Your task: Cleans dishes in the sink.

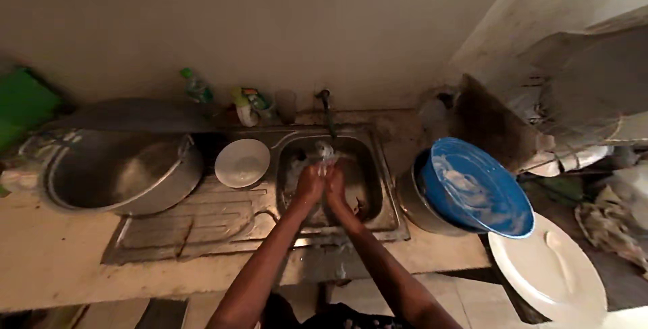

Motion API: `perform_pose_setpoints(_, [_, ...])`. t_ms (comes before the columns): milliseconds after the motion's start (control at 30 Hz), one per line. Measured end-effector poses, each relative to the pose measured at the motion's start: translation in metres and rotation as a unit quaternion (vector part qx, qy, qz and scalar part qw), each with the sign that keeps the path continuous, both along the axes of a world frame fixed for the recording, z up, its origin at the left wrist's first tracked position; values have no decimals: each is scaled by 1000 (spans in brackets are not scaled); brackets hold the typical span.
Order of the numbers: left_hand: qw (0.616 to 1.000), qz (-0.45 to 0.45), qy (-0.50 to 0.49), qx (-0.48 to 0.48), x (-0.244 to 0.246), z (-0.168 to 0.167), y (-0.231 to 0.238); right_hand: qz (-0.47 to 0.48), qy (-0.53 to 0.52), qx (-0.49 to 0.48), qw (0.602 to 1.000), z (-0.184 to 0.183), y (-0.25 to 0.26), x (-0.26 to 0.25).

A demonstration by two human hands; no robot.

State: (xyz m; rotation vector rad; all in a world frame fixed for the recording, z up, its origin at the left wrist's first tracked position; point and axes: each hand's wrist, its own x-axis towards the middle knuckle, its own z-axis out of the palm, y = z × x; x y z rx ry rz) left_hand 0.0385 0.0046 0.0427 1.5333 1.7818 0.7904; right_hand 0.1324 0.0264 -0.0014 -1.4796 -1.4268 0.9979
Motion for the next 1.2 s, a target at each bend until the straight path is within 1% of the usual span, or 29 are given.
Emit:
perform_pose_setpoints(67, [999,-9,25,-37,4,15,10,6,41,30,999,-8,0,0])
perform_pose_setpoints(100, [999,-6,8,-41,6,18,14,-13,95,23,995,-7,4,0])
perform_pose_setpoints(133, [999,3,-24,-34,7,19,20,-45,181,-5,982,-2,8,0])
perform_pose_setpoints(167, [998,19,-61,-25,8,15,26,-81,303,-46,949,2,15,-1])
perform_pose_setpoints(200, [995,37,-90,-20,9,8,31,-109,415,-84,900,6,20,1])
perform_pose_setpoints(233, [994,44,-97,-25,10,2,33,-124,464,-95,872,9,24,8])
perform_pose_setpoints(267, [995,41,-84,-31,9,-1,32,-119,447,-72,884,10,27,17])
perform_pose_setpoints(300, [997,27,-59,-39,8,-2,30,-98,377,-26,921,9,31,25])
perform_pose_setpoints(333, [998,6,-34,-53,8,2,26,-62,280,14,958,10,35,33])
perform_pose_setpoints(367, [997,-15,-13,-70,10,8,21,-9,176,39,983,16,38,38])
perform_pose_setpoints(400, [996,-34,-5,-82,13,13,16,42,91,61,993,21,41,40])
perform_pose_setpoints(467, [997,-52,-14,-61,18,11,10,116,-2,87,989,27,51,41])
perform_pose_setpoints(500, [997,-60,-22,-35,18,5,9,147,-27,67,986,33,59,46])
perform_pose_setpoints(567, [996,-90,-13,-16,13,-1,6,197,-65,-14,978,48,76,61])
perform_pose_setpoints(633, [993,-111,23,-23,11,-1,7,187,-51,-68,979,57,86,71])
perform_pose_setpoints(700, [994,-102,27,-25,13,8,11,103,-18,-59,993,64,79,58])
perform_pose_setpoints(767, [996,-76,23,-31,21,20,13,26,-48,-3,999,63,65,37])
perform_pose_setpoints(833, [997,-69,29,-35,23,20,12,19,-65,34,997,58,54,29])
perform_pose_setpoints(867, [996,-80,39,-29,20,13,12,28,-79,33,996,57,56,31])
perform_pose_setpoints(900, [994,-96,50,-20,16,6,12,43,-83,4,996,59,61,37])
perform_pose_setpoints(933, [992,-112,57,-10,12,-4,11,52,-54,-42,996,60,66,44])
perform_pose_setpoints(967, [991,-123,52,9,9,-14,9,48,23,-95,994,58,71,52])
perform_pose_setpoints(1000, [990,-126,38,45,7,-24,8,26,165,-143,976,51,73,59])
perform_pose_setpoints(1033, [988,-126,20,85,4,-33,8,-3,322,-176,930,44,71,65])
perform_pose_setpoints(1067, [985,-129,8,117,1,-40,9,-13,439,-187,879,41,65,69])
perform_pose_setpoints(1100, [982,-132,5,137,-2,-45,11,-11,499,-176,848,40,58,73])
perform_pose_setpoints(1133, [980,-133,7,148,-4,-47,12,-15,509,-154,847,43,49,75])
perform_pose_setpoints(1167, [981,-132,5,139,-6,-46,11,-23,486,-126,865,49,39,75])
perform_pose_setpoints(1200, [984,-123,-8,126,-7,-45,8,-25,435,-91,895,54,27,73])
